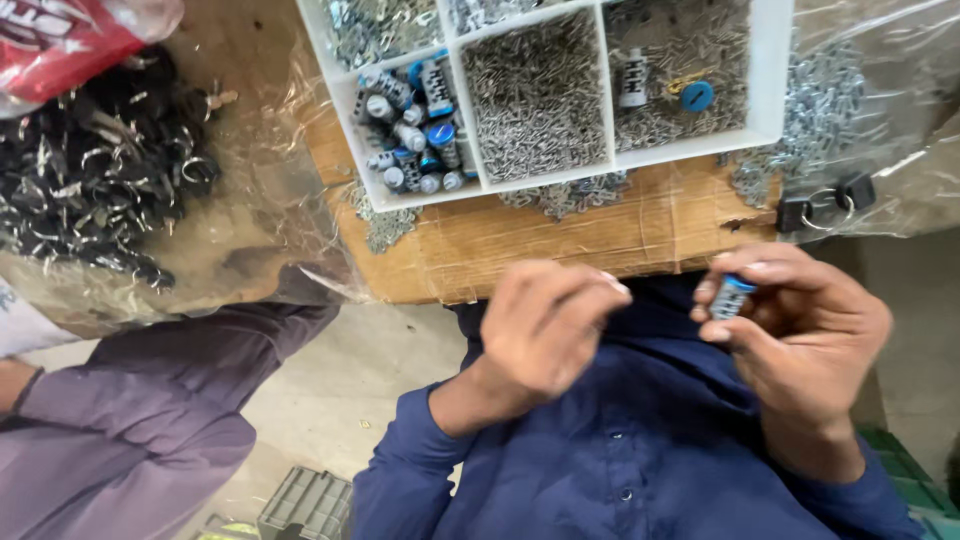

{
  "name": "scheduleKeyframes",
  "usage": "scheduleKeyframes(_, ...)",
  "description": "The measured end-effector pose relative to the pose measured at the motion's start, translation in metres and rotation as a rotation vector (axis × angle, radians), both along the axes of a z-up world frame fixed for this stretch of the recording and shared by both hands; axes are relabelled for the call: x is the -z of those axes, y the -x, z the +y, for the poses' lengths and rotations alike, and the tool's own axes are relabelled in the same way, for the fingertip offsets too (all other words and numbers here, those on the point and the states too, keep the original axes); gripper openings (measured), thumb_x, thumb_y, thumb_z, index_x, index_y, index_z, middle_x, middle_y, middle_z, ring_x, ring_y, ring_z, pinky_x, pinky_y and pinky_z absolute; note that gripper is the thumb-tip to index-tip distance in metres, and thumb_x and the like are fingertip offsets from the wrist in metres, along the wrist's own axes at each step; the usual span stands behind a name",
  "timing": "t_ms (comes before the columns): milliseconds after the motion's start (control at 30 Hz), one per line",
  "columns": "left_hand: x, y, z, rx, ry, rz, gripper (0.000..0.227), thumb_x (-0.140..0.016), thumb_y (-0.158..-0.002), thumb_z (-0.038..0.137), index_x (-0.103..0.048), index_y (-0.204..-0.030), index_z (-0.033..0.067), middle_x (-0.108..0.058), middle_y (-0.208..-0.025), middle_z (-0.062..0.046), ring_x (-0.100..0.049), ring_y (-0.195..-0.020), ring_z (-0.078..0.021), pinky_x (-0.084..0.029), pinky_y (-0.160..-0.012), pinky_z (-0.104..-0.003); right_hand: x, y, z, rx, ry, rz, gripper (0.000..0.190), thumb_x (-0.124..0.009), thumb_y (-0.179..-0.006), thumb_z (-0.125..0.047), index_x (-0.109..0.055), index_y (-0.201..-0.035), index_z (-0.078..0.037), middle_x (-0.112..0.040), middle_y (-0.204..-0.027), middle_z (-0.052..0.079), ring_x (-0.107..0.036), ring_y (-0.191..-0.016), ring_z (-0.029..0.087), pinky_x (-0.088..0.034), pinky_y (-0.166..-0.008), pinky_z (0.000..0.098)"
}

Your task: The person assembles small lock cylinders by inserting metal pins into a cylindrical housing and securing a blue cap. The person repeatedly picks up pins from a tray, inserts them into the cylinder, and places the finished unit into a compartmented tray.

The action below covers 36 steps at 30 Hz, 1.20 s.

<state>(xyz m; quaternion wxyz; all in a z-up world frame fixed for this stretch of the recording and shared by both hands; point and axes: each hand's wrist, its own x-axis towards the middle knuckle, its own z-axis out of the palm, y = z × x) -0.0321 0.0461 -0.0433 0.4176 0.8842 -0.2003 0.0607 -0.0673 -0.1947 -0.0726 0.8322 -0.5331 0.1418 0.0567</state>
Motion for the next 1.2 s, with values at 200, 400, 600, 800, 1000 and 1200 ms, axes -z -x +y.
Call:
scheduleKeyframes(200, -0.02, -0.024, -0.026, 0.032, -0.122, -0.052, 0.032, -0.08, -0.106, 0.007, -0.067, -0.136, 0.0066, -0.065, -0.113, -0.004, -0.061, -0.102, -0.0231, -0.053, -0.084, -0.033, -0.002, 0.001, -0.007, 0.057, 0.019, -0.015, 0.034, -0.078, -0.088, 0.015, -0.067, -0.119, 0.005, -0.067, -0.119, 0.023, -0.072, -0.097, 0.024, -0.067, -0.082, 0.0325)
scheduleKeyframes(400, -0.029, -0.065, -0.061, 0.019, -0.339, 0.042, 0.054, -0.075, -0.101, 0.031, -0.057, -0.144, 0.0044, -0.057, -0.103, -0.011, -0.059, -0.095, -0.0293, -0.053, -0.083, -0.039, -0.005, 0.005, -0.01, 0.07, -0.015, -0.029, 0.037, -0.08, -0.085, 0.014, -0.068, -0.119, 0.004, -0.067, -0.118, 0.024, -0.073, -0.094, 0.024, -0.068, -0.079, 0.032)
scheduleKeyframes(600, -0.026, -0.035, -0.037, -0.007, -0.268, 0.114, 0.037, -0.071, -0.109, 0.027, -0.061, -0.142, 0.0147, -0.059, -0.111, -0.006, -0.058, -0.099, -0.0223, -0.052, -0.086, -0.032, -0.007, 0.006, -0.019, 0.048, 0.002, 0.01, 0.036, -0.078, -0.085, 0.016, -0.068, -0.117, 0.005, -0.066, -0.118, 0.024, -0.072, -0.097, 0.025, -0.067, -0.081, 0.0333)
scheduleKeyframes(800, -0.002, -0.024, -0.048, 0.08, -0.333, 0.024, 0.031, -0.072, -0.096, 0.022, -0.07, -0.123, 0.0065, -0.063, -0.111, -0.011, -0.06, -0.1, -0.029, -0.053, -0.087, -0.037, -0.011, 0.008, -0.019, 0.018, 0.067, 0.012, 0.038, -0.078, -0.083, 0.016, -0.067, -0.117, 0.004, -0.066, -0.117, 0.022, -0.073, -0.097, 0.025, -0.068, -0.081, 0.0344)
scheduleKeyframes(1000, -0.03, -0.03, -0.01, 0.167, -0.178, 0.069, 0.026, -0.073, -0.098, 0.008, -0.072, -0.123, 0.0054, -0.066, -0.11, -0.006, -0.063, -0.102, -0.0246, -0.053, -0.083, -0.034, -0.001, 0.003, -0.005, -0.045, -0.02, 0.048, 0.04, -0.077, -0.084, 0.015, -0.063, -0.121, 0.006, -0.066, -0.12, 0.022, -0.073, -0.099, 0.025, -0.066, -0.086, 0.0333)
scheduleKeyframes(1200, -0.018, -0.022, -0.032, 0.0, 0.289, 0.066, 0.028, -0.078, -0.084, -0.002, -0.069, -0.108, 0.0086, -0.071, -0.105, -0.002, -0.07, -0.091, -0.0199, -0.056, -0.083, -0.032, 0.0, -0.001, 0.004, -0.106, 0.029, 0.079, 0.041, -0.077, -0.077, 0.013, -0.064, -0.116, 0.006, -0.065, -0.125, 0.022, -0.068, -0.115, 0.023, -0.064, -0.094, 0.0317)
